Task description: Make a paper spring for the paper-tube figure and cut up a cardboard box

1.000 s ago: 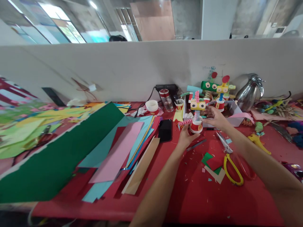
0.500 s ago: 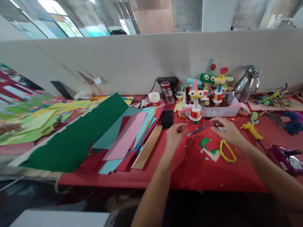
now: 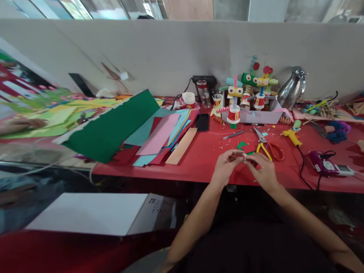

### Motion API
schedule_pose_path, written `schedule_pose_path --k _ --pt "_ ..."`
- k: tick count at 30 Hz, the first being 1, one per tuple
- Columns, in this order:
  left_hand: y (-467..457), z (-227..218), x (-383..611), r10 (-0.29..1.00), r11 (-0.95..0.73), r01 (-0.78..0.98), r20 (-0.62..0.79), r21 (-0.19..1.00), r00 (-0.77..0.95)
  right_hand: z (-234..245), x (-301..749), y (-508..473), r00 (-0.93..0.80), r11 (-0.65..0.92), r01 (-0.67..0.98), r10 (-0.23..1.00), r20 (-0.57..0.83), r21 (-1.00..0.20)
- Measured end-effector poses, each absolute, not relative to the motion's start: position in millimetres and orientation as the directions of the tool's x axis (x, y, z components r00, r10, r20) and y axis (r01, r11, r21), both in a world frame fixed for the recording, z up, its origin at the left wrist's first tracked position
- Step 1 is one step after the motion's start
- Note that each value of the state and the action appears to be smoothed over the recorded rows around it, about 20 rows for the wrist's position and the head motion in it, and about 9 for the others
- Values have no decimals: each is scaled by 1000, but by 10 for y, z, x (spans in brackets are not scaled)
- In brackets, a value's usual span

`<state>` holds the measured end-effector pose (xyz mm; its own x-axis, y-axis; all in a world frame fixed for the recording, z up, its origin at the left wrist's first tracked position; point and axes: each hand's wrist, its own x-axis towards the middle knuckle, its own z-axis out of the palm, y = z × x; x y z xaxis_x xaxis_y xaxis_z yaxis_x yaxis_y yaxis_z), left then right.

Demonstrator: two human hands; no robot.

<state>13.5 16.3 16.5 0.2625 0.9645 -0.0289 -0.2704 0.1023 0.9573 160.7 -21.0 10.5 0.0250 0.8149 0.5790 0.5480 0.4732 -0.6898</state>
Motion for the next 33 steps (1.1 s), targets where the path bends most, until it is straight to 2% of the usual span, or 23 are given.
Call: schedule_pose_path --k 3,7,10,14,18,21,23,27,33 --pt "59 167 190 970 58 -218 -3 974 243 98 1699 -259 19 515 601 755 655 -611" --pt "-33 153 255 960 49 -167 0 985 279 63 1773 -319 -56 532 652 745 665 -540" --pt "-54 133 244 942 97 -174 -34 980 333 28 1768 -367 -30 501 652 767 641 -569" --pt "-15 84 170 933 153 -99 -110 983 343 -40 1797 -369 62 402 651 817 573 -643" --pt "127 3 11 969 76 36 -83 996 235 -128 1979 -309 123 244 730 872 473 -639" --pt "292 -44 -142 997 11 190 -26 982 79 -164 2174 -253 149 152 828 868 474 -539" --pt "409 -49 -192 998 -55 337 46 940 34 -176 2295 -207 131 121 893 851 508 -433" --pt "611 -11 1 978 -198 615 108 763 181 -225 2437 -94 101 40 964 860 500 -262" --pt "819 7 596 970 -223 707 77 671 233 -297 2438 -12 103 11 969 889 447 -245"
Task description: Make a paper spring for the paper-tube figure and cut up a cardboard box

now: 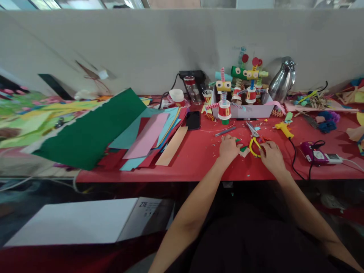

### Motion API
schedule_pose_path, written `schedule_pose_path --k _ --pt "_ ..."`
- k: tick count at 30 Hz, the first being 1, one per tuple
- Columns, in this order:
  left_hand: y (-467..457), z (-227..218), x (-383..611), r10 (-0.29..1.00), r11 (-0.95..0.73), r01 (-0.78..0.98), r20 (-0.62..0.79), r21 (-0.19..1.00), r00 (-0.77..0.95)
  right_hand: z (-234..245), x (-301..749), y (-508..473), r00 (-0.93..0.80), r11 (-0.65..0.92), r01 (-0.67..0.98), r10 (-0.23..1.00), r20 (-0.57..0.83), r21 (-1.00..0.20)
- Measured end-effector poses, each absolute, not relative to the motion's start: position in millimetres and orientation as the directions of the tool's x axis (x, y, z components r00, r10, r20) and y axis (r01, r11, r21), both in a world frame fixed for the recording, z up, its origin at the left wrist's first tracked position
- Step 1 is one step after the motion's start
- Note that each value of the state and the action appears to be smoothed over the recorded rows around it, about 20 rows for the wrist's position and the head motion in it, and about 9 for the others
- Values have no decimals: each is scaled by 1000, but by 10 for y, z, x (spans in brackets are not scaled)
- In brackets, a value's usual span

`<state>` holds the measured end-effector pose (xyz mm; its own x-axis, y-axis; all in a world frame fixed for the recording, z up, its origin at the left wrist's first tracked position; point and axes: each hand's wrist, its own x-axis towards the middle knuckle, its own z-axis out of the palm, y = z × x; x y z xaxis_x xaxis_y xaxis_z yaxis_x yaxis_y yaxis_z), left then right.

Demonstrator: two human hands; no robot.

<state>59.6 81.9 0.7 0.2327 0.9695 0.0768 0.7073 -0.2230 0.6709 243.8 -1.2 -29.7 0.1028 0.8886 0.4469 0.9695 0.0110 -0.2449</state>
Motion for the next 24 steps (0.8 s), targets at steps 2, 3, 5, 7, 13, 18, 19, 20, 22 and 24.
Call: schedule_pose_path --k 2,3,5,7,13,18,19,20,22,24 --pt "864 -20 688 976 -192 719 55 668 209 -292 2434 -17 95 15 970 895 436 -242" --pt "881 -38 710 978 -181 708 51 683 200 -287 2434 -21 96 12 970 899 428 -244" --pt "899 -80 722 982 -164 671 51 723 184 -277 2435 -29 103 1 969 906 411 -246" --pt "896 -116 700 985 -147 619 58 772 161 -268 2436 -28 112 -10 969 910 400 -248" --pt "821 -155 371 988 -129 416 152 900 -21 -138 2475 78 135 -70 970 950 280 -232" --pt "744 -119 7 990 54 -172 -75 984 -119 35 2551 198 155 -134 974 983 103 -182" --pt "723 -106 -30 988 88 -267 -119 960 -100 53 2551 210 153 -131 975 982 112 -179" --pt "698 -90 -50 987 105 -313 -137 944 -85 64 2536 217 141 -113 976 979 146 -184" --pt "632 -53 -50 989 110 -340 -138 934 -60 77 2448 212 96 -27 965 962 254 -262" --pt "543 -7 -10 991 119 -342 -135 932 -22 88 2277 187 51 104 888 946 321 -448"
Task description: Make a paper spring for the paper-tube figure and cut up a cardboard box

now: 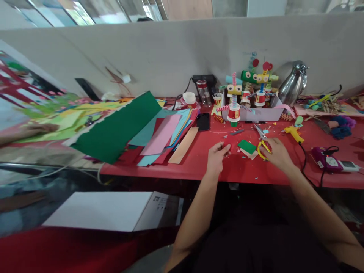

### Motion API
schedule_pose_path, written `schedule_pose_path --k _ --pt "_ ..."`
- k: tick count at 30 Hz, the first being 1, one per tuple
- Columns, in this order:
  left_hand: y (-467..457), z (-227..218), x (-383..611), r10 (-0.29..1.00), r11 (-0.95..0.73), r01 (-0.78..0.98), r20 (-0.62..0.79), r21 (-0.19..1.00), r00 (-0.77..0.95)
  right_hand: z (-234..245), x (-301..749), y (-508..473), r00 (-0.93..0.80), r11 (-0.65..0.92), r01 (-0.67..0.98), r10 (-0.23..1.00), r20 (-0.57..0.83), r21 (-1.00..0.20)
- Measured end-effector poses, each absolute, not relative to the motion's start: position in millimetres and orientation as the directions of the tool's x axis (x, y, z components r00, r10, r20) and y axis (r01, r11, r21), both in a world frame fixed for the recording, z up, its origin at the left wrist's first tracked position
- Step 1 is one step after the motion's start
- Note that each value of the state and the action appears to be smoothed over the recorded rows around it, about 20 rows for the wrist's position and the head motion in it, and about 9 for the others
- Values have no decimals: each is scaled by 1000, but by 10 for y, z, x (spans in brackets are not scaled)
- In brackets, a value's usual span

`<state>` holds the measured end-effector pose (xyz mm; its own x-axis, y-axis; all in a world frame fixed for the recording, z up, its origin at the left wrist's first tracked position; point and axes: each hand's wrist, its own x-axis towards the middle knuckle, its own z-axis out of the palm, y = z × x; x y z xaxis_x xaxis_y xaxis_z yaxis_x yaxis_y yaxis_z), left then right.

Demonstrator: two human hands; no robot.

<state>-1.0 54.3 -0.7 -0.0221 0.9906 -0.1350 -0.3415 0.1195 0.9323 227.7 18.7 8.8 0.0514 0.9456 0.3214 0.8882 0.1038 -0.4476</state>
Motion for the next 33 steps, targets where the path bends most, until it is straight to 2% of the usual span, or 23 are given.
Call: schedule_pose_path --k 3,6,9,11,15,18,25,29,33 --pt "394 70 58 981 175 -305 -141 936 131 121 1953 137 -25 221 620 965 262 -753" --pt "303 127 68 973 141 -244 -90 959 210 168 1757 102 9 215 469 969 248 -856" --pt "300 142 18 996 48 -224 -29 973 87 183 1781 79 156 184 405 951 266 -896" --pt "313 131 -11 998 46 -228 -36 973 48 157 1847 59 201 140 325 956 213 -935" --pt "292 96 20 989 124 -237 -101 964 108 59 1883 -5 214 42 157 974 75 -987" --pt "256 82 80 982 164 -247 -133 955 136 5 1829 -52 215 22 73 976 37 -997" --pt "263 52 111 974 222 -347 -192 911 121 -11 1794 -100 255 -6 -63 967 -22 -998" --pt "295 -8 132 975 223 -352 -207 909 82 -31 1819 -119 247 -16 -70 968 -32 -997" --pt "370 -42 147 993 117 -279 -111 953 39 -60 1824 -126 250 -21 -64 968 -37 -998"
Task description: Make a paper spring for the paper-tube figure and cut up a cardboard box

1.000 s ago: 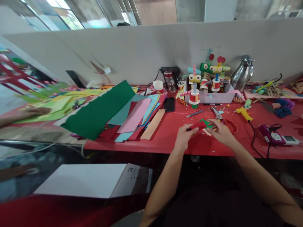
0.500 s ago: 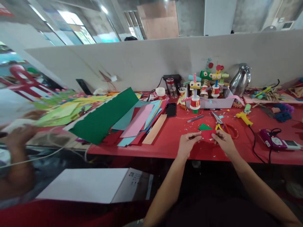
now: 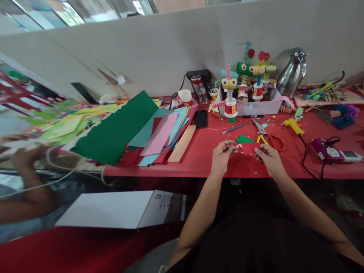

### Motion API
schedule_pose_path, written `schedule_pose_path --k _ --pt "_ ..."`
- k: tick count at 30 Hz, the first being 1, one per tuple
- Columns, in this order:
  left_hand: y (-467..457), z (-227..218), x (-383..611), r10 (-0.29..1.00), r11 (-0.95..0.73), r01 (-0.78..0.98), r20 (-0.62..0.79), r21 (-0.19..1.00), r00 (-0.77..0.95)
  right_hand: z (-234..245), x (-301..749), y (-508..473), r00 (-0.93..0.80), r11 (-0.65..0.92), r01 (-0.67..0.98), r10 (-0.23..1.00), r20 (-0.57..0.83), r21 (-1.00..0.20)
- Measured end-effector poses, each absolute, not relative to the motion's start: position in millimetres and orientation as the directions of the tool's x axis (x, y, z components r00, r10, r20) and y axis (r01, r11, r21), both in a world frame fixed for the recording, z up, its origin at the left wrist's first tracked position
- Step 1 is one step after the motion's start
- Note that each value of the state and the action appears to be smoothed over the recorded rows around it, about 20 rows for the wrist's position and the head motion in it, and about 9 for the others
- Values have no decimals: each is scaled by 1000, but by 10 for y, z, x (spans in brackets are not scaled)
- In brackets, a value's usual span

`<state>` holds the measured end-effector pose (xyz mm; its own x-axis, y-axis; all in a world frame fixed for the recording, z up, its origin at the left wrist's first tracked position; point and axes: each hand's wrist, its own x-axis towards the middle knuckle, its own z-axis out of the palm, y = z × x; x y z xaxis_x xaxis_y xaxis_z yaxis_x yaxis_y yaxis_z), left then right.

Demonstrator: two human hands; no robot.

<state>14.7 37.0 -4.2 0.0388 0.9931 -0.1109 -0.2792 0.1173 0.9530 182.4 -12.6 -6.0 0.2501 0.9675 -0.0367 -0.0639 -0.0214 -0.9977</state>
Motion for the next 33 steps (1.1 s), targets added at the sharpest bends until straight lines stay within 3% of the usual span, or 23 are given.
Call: schedule_pose_path --k 4,6,12,16,18,20,22,24,26,28,33 --pt "433 -22 144 994 -113 8 113 994 -1 -64 1820 -105 237 -6 -85 971 -26 -996" --pt "429 -14 150 990 -137 70 138 988 -12 -64 1816 -91 221 10 -91 975 -11 -996" --pt "296 -38 275 990 -140 78 142 987 -23 -106 1745 -84 200 13 -56 980 2 -998" --pt "252 -47 358 998 -69 -28 69 997 10 -82 1870 -63 153 49 188 985 78 -981" --pt "271 -37 336 999 -37 -64 38 997 4 -45 2077 -18 193 80 485 961 196 -871" --pt "298 -17 277 997 -69 -2 69 998 -34 -17 2335 53 213 22 803 922 322 -595" --pt "311 7 211 980 -172 160 185 972 -68 -12 2562 138 185 -87 942 942 282 -325" --pt "303 24 162 934 -301 358 349 884 -78 -24 2696 214 151 -120 974 976 158 -190" --pt "285 24 140 871 -393 502 488 770 -66 -38 2729 268 119 -105 981 990 78 -164" --pt "276 -2 137 842 -428 533 537 730 -60 -40 2700 300 104 -91 982 992 71 -166" --pt "315 -129 144 930 -315 292 355 903 -94 8 2651 366 169 -149 951 984 52 -270"
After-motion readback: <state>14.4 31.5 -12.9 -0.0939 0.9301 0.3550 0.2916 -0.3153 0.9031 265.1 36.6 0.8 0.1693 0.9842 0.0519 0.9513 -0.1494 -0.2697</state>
